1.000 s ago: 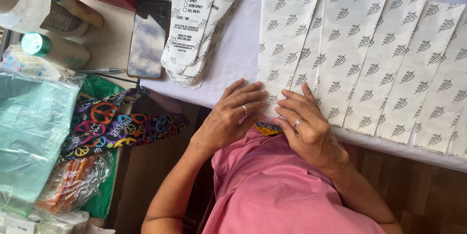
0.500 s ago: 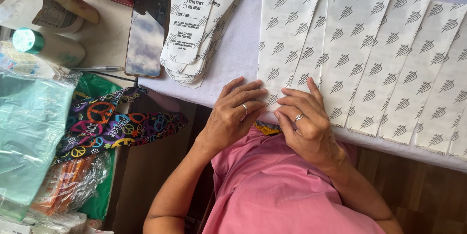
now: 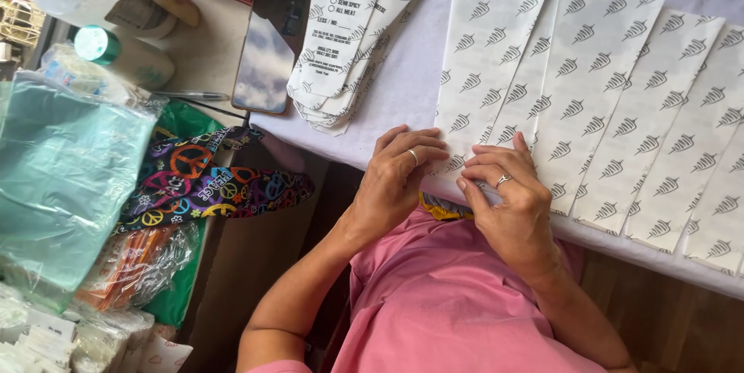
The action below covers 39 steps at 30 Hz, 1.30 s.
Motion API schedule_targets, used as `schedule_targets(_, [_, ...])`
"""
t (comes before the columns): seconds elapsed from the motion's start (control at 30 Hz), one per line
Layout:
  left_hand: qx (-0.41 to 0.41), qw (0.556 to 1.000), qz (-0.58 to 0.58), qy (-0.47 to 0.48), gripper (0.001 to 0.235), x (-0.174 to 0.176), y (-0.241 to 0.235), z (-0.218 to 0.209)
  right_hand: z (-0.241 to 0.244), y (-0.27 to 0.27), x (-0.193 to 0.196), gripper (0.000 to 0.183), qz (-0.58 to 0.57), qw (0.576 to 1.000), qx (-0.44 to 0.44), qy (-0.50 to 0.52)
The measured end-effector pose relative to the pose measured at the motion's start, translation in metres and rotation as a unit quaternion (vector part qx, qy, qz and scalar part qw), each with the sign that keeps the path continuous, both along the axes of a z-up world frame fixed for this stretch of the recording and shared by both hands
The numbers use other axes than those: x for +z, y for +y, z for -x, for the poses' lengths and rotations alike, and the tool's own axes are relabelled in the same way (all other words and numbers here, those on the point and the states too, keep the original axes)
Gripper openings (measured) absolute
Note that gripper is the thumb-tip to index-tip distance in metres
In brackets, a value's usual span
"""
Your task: Arranging printed paper strips, applying glue to the edges, and folding them into finished components.
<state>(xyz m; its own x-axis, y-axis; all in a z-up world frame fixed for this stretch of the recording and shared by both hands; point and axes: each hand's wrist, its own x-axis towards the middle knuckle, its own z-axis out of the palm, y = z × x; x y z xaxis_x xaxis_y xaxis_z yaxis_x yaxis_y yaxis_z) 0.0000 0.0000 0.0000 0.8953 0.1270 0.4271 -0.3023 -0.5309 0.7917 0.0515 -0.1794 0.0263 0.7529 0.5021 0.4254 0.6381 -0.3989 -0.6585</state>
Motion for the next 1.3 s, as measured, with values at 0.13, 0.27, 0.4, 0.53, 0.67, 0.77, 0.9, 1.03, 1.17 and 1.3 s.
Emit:
schedule_targets(0.13, [0.056,0.996,-0.057,-0.047,0.021,-0.006,0.023,-0.015,0.001,-0.001,-0.003,0.009,0.001,1.000,-0.002,-0.012])
schedule_targets(0.27, [0.237,0.922,-0.290,-0.097,0.029,0.010,0.069,-0.041,0.001,-0.002,-0.008,0.008,-0.001,1.000,-0.001,-0.026])
schedule_targets(0.4, [0.289,0.866,-0.408,0.010,0.032,0.004,0.088,-0.057,-0.001,-0.002,-0.012,0.008,-0.011,0.999,0.000,-0.041])
schedule_targets(0.53, [0.307,0.851,-0.424,-0.041,0.008,-0.005,0.082,-0.063,0.000,-0.003,-0.016,0.008,-0.016,0.999,-0.002,-0.045])
schedule_targets(0.67, [0.348,0.842,-0.406,-0.071,0.008,0.000,0.082,-0.070,-0.001,-0.003,-0.016,0.009,-0.022,0.998,0.002,-0.052])
schedule_targets(0.77, [0.301,0.910,-0.263,-0.107,0.014,0.010,0.076,-0.070,-0.002,-0.004,-0.018,0.008,-0.023,0.998,0.005,-0.052])
schedule_targets(0.9, [0.127,0.976,0.156,-0.087,0.032,0.024,0.052,-0.056,-0.001,-0.003,-0.016,0.008,-0.021,0.999,0.006,-0.044])
schedule_targets(1.03, [0.099,0.970,0.222,-0.009,0.027,0.002,0.049,-0.048,-0.001,-0.004,-0.018,0.007,-0.020,0.999,0.005,-0.043])
schedule_targets(1.17, [0.068,0.963,0.259,0.012,0.031,0.019,0.039,-0.032,-0.001,-0.004,-0.018,0.007,-0.016,0.999,0.005,-0.040])
schedule_targets(1.3, [0.024,0.964,0.264,-0.030,0.036,0.022,0.038,-0.029,-0.002,-0.004,-0.017,0.007,-0.019,0.999,0.012,-0.044])
